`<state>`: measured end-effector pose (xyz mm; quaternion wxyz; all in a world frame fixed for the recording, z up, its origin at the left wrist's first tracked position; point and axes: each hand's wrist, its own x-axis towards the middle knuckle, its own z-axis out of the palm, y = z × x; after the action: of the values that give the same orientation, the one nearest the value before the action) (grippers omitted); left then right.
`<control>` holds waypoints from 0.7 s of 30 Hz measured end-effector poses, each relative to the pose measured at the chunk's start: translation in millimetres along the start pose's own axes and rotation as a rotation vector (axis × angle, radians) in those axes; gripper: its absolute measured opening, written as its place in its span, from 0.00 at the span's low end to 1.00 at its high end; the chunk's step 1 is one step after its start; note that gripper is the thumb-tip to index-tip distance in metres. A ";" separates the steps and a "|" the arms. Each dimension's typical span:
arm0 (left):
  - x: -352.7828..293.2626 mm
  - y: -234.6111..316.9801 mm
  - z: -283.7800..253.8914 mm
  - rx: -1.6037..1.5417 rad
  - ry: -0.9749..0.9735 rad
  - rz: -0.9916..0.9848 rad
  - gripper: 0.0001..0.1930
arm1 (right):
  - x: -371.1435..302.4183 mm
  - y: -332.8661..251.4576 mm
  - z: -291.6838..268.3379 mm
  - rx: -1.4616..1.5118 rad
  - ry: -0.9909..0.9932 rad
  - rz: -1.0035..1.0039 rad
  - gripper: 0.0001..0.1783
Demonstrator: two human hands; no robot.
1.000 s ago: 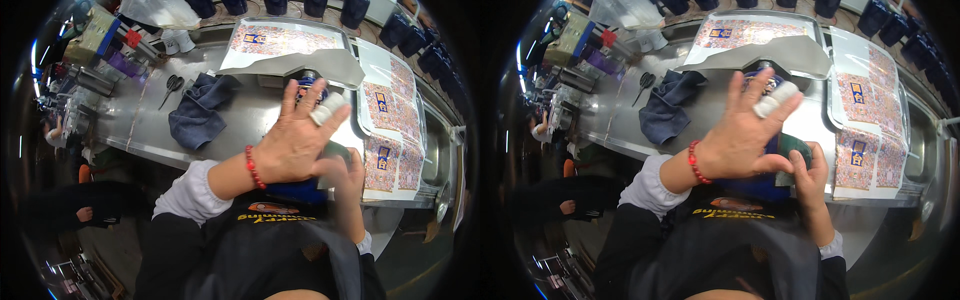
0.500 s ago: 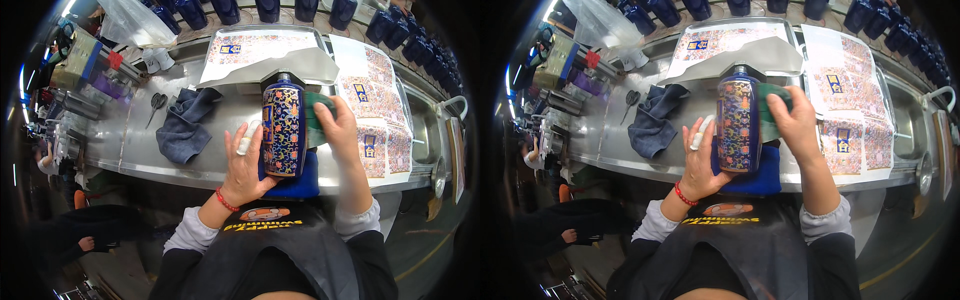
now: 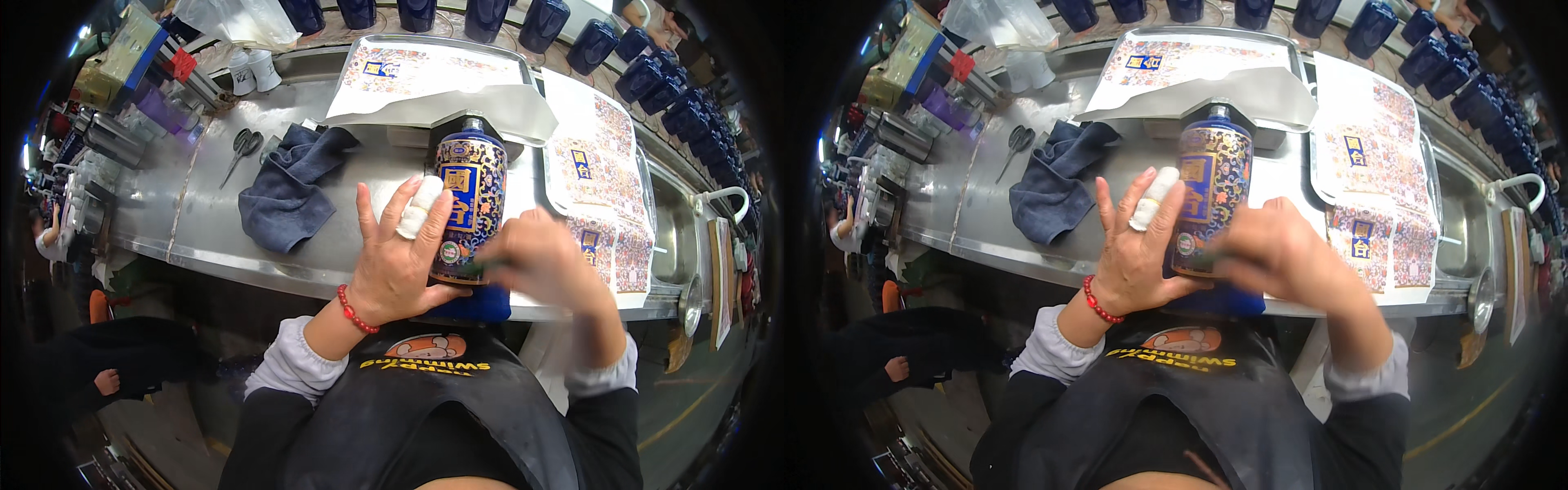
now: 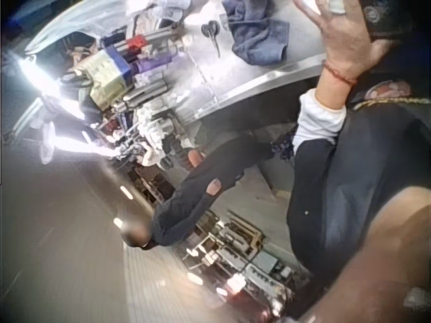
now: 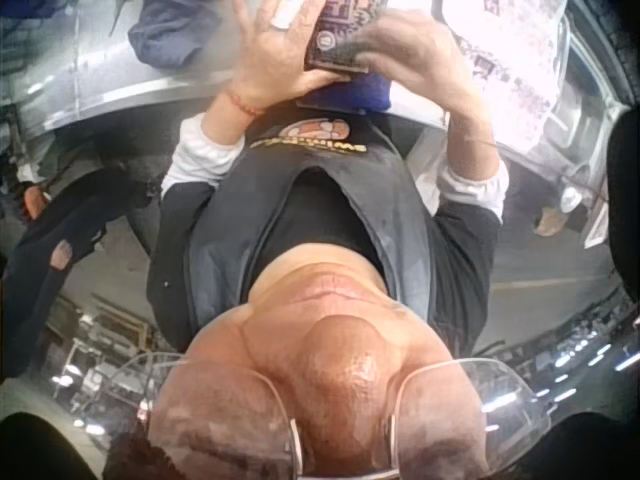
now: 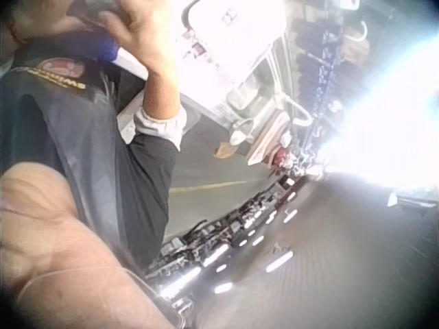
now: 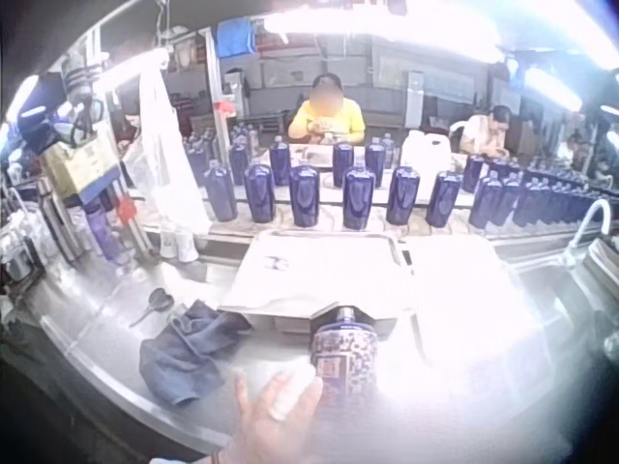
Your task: The person applies a decorative sticker to a blue bottle, smooths it with a green tool, and wipes the surface with a cloth. They then retrieve another bottle and prepare additional sticker sheets on a tray.
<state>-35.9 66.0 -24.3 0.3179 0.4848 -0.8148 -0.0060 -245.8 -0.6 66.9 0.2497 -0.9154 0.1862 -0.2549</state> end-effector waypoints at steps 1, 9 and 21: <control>-0.8 -1.2 3.3 -0.041 0.015 -0.027 0.58 | 8.6 5.7 -1.0 0.179 0.132 0.324 0.13; -12.9 -2.7 16.3 -0.089 0.015 -0.047 0.60 | -5.6 12.6 29.7 0.050 0.381 0.456 0.09; 14.7 -33.2 17.3 -0.358 -0.088 0.058 0.62 | -23.3 54.9 50.2 0.748 0.872 0.733 0.09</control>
<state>-23.6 31.6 -41.1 0.3633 0.3960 -0.8275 -0.1628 -248.2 -15.7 -9.5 0.5217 -0.4591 0.4673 -0.5466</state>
